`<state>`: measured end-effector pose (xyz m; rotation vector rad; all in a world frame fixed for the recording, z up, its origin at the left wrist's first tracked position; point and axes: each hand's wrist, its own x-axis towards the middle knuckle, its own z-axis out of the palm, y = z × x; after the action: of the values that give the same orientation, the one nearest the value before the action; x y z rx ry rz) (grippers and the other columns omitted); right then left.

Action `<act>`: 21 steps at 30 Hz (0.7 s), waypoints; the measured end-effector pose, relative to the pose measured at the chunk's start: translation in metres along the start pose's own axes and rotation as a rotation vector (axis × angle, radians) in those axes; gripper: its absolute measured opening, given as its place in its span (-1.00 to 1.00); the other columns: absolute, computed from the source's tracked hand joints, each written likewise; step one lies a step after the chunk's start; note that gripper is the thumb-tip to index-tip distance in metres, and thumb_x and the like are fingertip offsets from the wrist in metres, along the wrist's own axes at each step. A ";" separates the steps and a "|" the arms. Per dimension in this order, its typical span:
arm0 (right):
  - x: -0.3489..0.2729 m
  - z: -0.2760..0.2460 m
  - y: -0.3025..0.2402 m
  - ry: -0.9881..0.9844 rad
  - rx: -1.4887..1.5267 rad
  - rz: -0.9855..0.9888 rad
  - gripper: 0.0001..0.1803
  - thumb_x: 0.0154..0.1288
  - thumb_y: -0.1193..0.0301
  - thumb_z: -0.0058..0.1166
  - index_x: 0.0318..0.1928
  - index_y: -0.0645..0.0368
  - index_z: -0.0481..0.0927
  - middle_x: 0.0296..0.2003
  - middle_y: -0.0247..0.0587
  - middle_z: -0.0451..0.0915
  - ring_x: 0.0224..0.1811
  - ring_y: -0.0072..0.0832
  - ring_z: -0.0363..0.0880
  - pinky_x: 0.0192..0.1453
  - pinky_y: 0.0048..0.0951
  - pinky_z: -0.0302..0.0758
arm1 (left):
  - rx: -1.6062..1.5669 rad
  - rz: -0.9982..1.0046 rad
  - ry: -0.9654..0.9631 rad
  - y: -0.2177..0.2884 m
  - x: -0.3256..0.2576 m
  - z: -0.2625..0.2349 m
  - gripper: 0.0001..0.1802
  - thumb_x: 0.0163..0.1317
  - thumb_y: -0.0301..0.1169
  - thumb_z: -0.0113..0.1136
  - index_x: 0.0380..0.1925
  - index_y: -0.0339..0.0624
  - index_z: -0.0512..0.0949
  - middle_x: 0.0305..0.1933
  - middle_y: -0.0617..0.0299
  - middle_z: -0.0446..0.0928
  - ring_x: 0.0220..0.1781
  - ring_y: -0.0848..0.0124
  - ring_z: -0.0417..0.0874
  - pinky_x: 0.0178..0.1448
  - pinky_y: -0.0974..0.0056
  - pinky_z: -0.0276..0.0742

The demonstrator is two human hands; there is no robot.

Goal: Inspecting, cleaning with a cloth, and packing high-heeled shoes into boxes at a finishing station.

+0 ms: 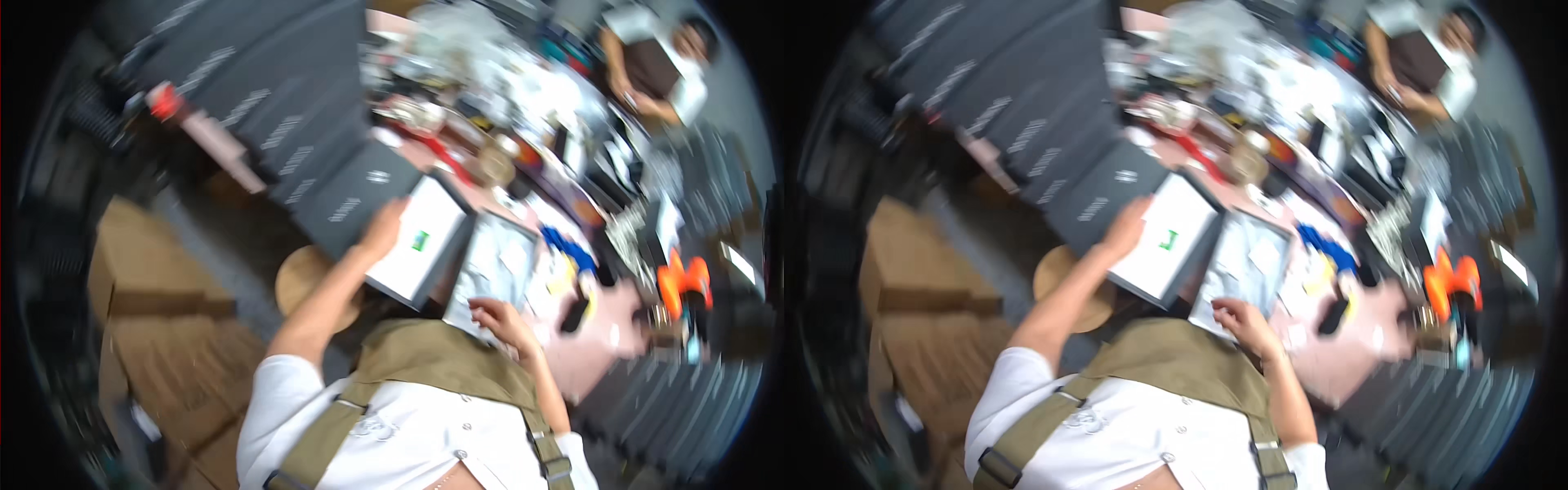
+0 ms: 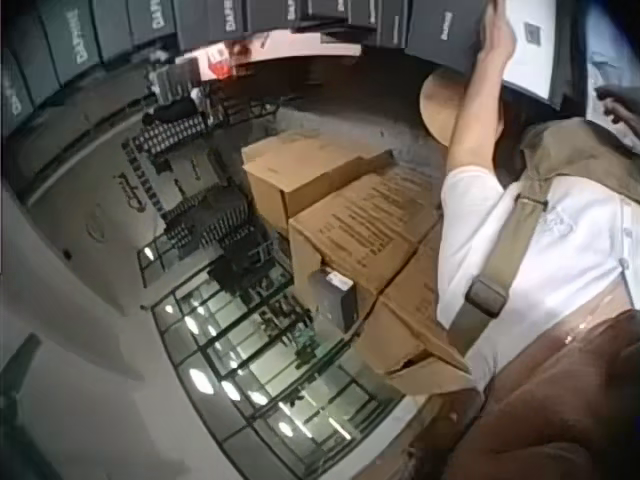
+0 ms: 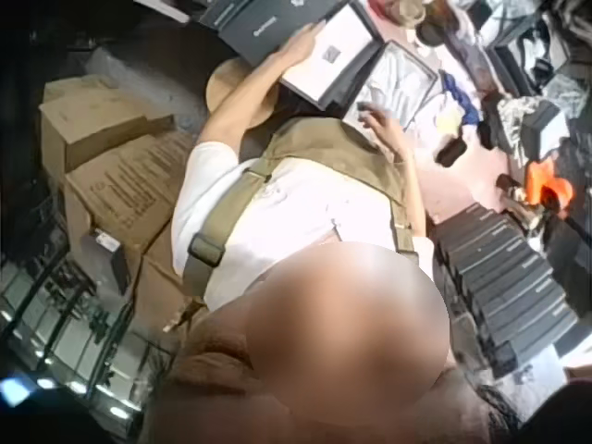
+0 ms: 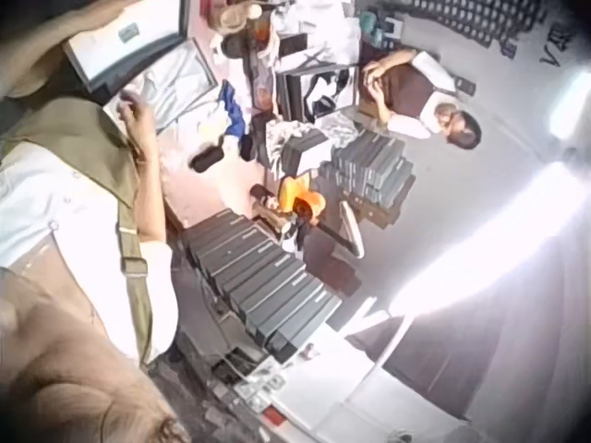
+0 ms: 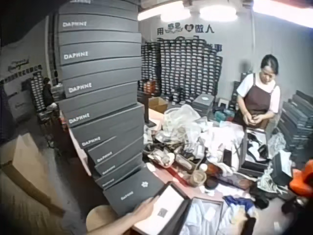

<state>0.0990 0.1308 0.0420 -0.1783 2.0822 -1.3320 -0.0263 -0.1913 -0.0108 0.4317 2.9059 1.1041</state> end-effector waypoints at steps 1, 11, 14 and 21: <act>-0.010 -0.009 0.009 0.073 -0.125 -0.014 -0.65 0.31 0.34 0.10 0.03 0.25 0.58 -0.18 -0.06 0.67 -0.27 -0.31 0.66 -0.14 -0.36 0.56 | 0.086 0.079 0.098 0.004 0.003 0.002 -0.48 0.25 -0.45 0.09 0.22 -0.32 0.32 0.24 -0.21 0.36 0.28 -0.08 0.35 0.29 0.04 0.33; -0.005 -0.035 0.043 0.720 -0.516 -0.120 -0.55 0.09 0.47 0.11 0.05 0.29 0.48 -0.13 0.18 0.57 -0.09 0.07 0.55 0.03 -0.13 0.49 | 0.207 0.673 -0.108 0.139 0.019 0.177 -0.67 0.14 -0.27 0.18 -0.09 -0.11 0.56 -0.11 0.13 0.49 0.11 0.18 0.46 0.29 -0.15 0.21; 0.009 -0.033 0.060 0.675 -0.747 0.026 -0.55 0.08 0.38 0.20 0.02 0.20 0.47 -0.06 0.01 0.55 0.14 -0.06 0.45 0.16 -0.03 0.40 | 0.298 0.548 -0.429 0.141 0.020 0.162 -0.69 0.13 -0.24 0.20 -0.15 -0.11 0.59 -0.01 0.10 0.46 0.19 0.18 0.40 0.35 -0.20 0.12; 0.059 -0.033 0.076 0.736 -1.042 0.084 -0.52 0.07 0.22 0.18 -0.02 0.20 0.49 -0.05 -0.01 0.56 0.36 0.03 0.17 0.37 0.38 -0.07 | 0.569 0.735 -0.401 0.126 -0.002 0.148 -0.73 0.13 -0.25 0.14 -0.24 -0.15 0.62 0.08 -0.01 0.49 0.35 0.04 0.31 0.44 -0.24 0.00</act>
<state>0.0503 0.1657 -0.0402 -0.0231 3.1895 -0.1023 0.0223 -0.0055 -0.0404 1.5978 2.6622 0.0922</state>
